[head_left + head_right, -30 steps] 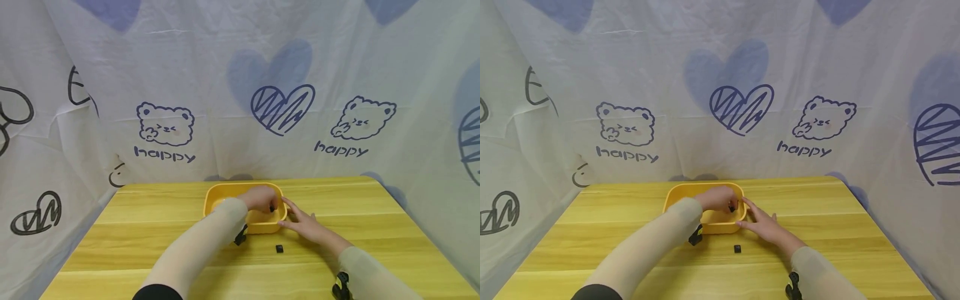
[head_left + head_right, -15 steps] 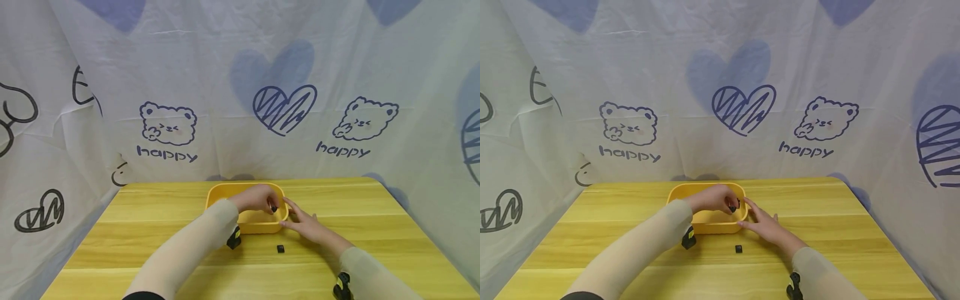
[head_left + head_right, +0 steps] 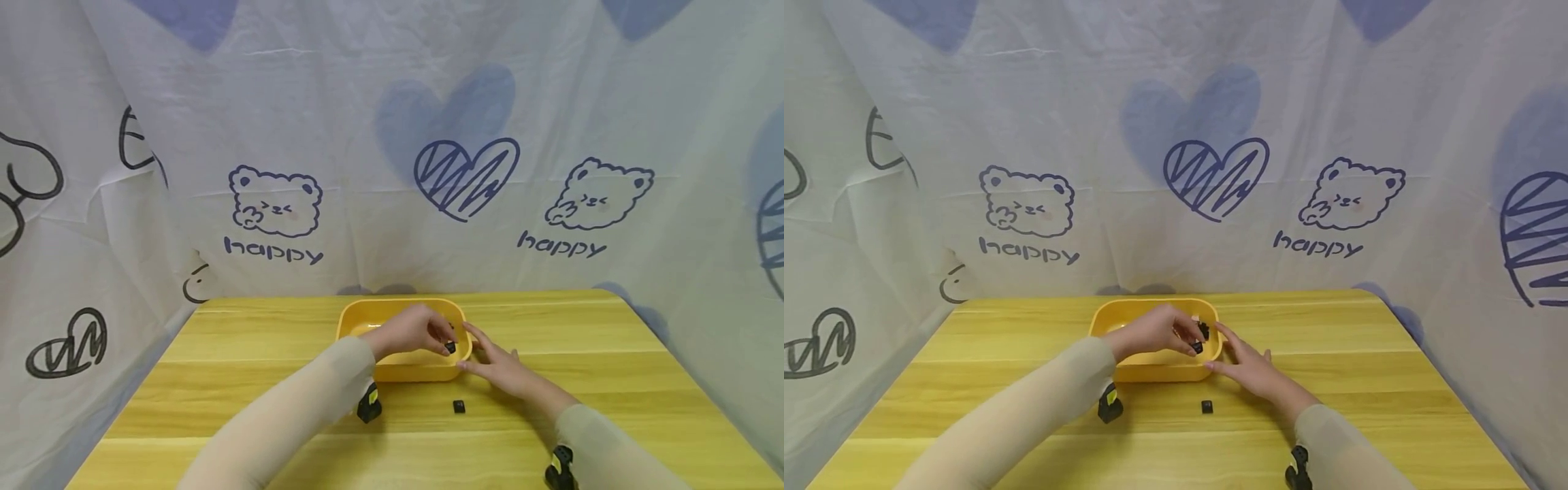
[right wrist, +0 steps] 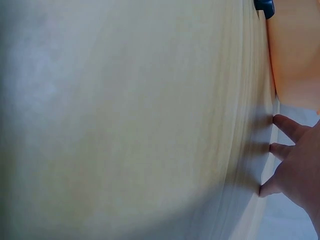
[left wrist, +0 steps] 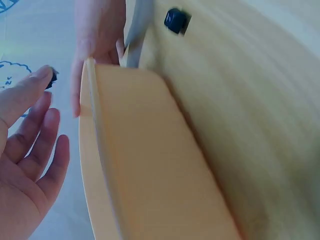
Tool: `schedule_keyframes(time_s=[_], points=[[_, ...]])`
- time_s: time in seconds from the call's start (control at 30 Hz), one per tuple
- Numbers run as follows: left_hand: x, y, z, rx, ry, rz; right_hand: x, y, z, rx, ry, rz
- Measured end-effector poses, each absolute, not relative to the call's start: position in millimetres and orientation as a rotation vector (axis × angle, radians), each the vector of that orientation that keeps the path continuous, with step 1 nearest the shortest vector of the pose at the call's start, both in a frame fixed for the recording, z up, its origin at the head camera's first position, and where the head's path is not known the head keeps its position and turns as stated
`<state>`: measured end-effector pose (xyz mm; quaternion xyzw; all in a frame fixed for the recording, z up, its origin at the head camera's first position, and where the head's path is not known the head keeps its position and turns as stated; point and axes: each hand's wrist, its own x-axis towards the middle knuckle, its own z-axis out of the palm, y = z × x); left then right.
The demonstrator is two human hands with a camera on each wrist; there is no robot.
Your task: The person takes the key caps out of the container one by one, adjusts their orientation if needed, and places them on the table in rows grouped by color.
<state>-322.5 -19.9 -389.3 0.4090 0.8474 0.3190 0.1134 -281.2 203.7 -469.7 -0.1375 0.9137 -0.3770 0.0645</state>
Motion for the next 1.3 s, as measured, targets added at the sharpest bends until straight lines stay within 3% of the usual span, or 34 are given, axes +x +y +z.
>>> schedule_keyframes(time_s=[1.3], points=[[-249.6, -34.0, -432.9, 0.744, 2.487, 1.344, -280.6, 203.3, -469.0, -0.403, 2.781, -1.115]])
